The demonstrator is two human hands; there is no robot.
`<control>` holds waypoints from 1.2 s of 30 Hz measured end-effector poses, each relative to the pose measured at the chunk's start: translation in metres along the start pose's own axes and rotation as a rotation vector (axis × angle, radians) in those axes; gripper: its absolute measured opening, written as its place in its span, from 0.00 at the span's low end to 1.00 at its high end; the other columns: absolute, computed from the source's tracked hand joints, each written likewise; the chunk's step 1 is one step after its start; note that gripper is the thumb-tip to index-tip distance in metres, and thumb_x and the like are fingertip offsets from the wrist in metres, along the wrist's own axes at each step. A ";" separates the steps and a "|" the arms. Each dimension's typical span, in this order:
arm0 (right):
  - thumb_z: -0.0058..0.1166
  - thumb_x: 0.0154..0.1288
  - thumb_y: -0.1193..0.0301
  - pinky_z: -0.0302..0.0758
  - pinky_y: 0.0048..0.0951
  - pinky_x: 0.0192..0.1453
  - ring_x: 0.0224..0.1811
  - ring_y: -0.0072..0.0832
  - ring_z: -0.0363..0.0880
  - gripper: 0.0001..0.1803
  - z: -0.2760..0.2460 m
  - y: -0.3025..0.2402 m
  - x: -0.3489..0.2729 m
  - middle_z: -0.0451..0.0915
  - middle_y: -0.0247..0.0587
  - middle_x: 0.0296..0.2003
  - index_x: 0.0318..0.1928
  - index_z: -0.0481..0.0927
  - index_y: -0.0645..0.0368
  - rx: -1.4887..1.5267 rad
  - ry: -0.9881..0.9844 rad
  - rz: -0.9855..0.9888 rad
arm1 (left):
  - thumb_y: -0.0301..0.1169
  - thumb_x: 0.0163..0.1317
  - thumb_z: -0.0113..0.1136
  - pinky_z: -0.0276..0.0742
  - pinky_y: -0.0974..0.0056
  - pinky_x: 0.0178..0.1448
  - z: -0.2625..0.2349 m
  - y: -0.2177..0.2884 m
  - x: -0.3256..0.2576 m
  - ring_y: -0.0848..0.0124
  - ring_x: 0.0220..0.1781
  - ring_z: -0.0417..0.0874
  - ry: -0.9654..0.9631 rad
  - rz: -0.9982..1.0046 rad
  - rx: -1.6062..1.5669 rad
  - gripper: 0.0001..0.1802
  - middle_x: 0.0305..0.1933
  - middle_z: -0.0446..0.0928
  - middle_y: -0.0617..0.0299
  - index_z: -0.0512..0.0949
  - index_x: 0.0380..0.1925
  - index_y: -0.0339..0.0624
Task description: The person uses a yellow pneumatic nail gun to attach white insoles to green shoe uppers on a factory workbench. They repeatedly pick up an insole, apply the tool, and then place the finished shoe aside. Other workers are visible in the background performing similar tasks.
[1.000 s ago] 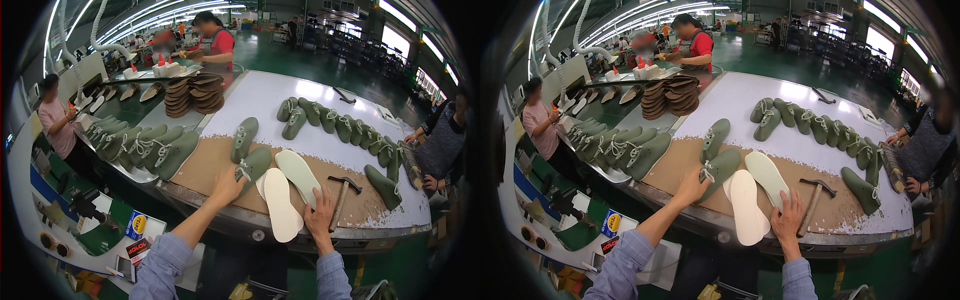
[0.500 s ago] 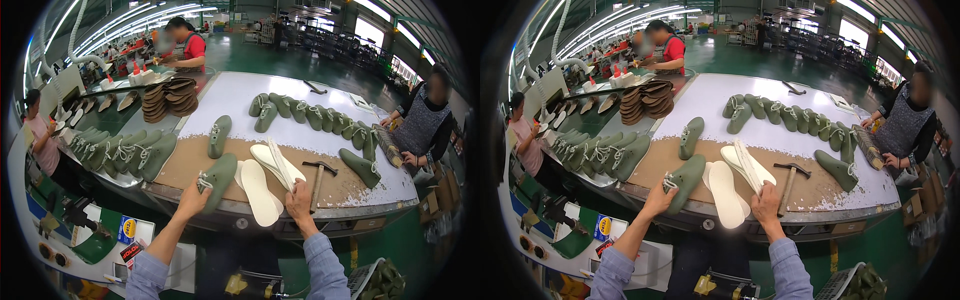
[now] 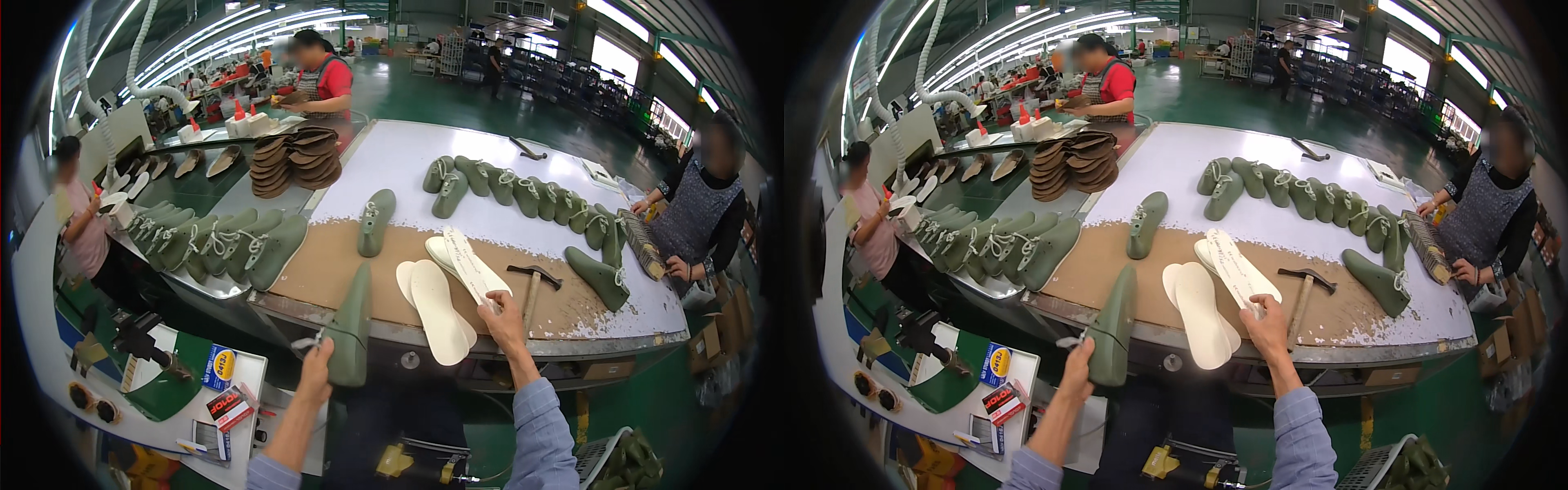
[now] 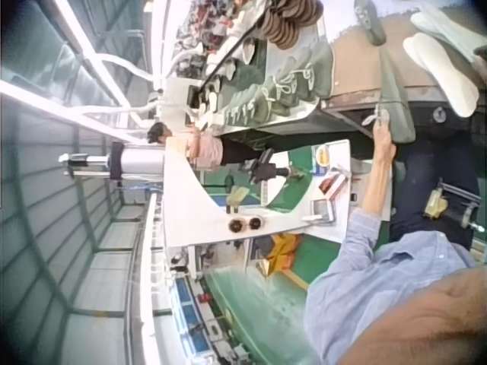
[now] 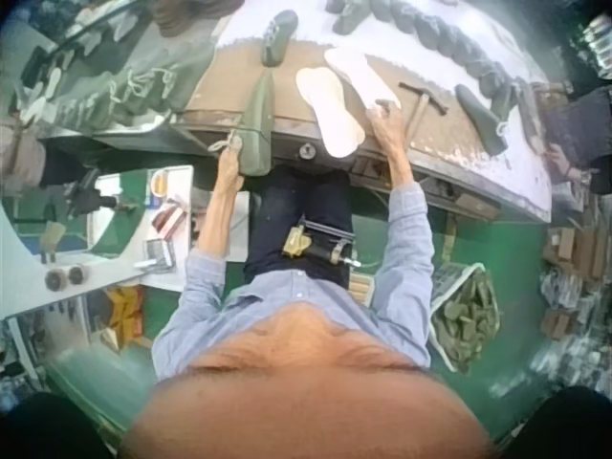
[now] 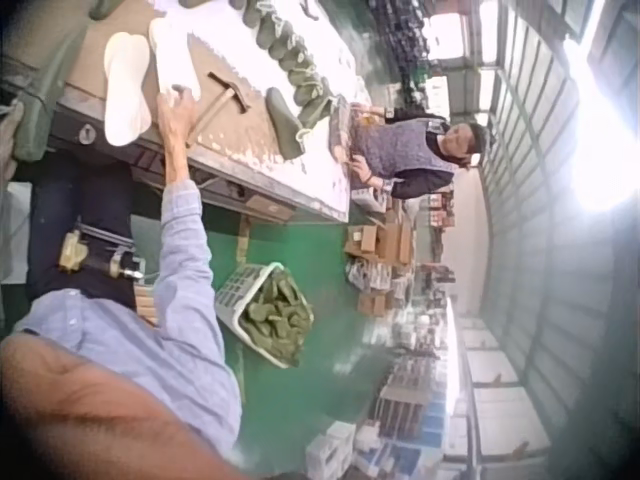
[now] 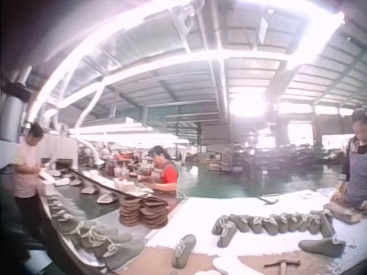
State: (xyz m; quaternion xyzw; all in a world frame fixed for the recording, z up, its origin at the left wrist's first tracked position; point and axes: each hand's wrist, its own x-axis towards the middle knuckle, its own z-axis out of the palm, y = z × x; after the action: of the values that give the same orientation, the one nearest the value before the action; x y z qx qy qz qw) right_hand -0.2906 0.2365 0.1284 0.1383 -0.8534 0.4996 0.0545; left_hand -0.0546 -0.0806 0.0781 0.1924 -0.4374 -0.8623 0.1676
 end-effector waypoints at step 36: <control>0.70 0.58 0.69 0.76 0.48 0.58 0.54 0.48 0.79 0.14 0.028 0.016 -0.286 0.80 0.49 0.50 0.45 0.86 0.55 -0.323 -0.434 -0.233 | 0.60 0.59 0.67 0.65 0.47 0.70 0.028 -0.123 -0.062 0.51 0.66 0.75 -0.723 0.563 1.633 0.45 0.69 0.75 0.51 0.72 0.70 0.46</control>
State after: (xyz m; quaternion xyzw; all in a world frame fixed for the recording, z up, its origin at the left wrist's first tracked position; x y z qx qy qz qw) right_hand -0.0210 0.2712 0.0347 0.3287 -0.8918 0.3066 -0.0510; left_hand -0.0290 0.0364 0.0043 -0.1423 -0.9636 -0.2234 0.0370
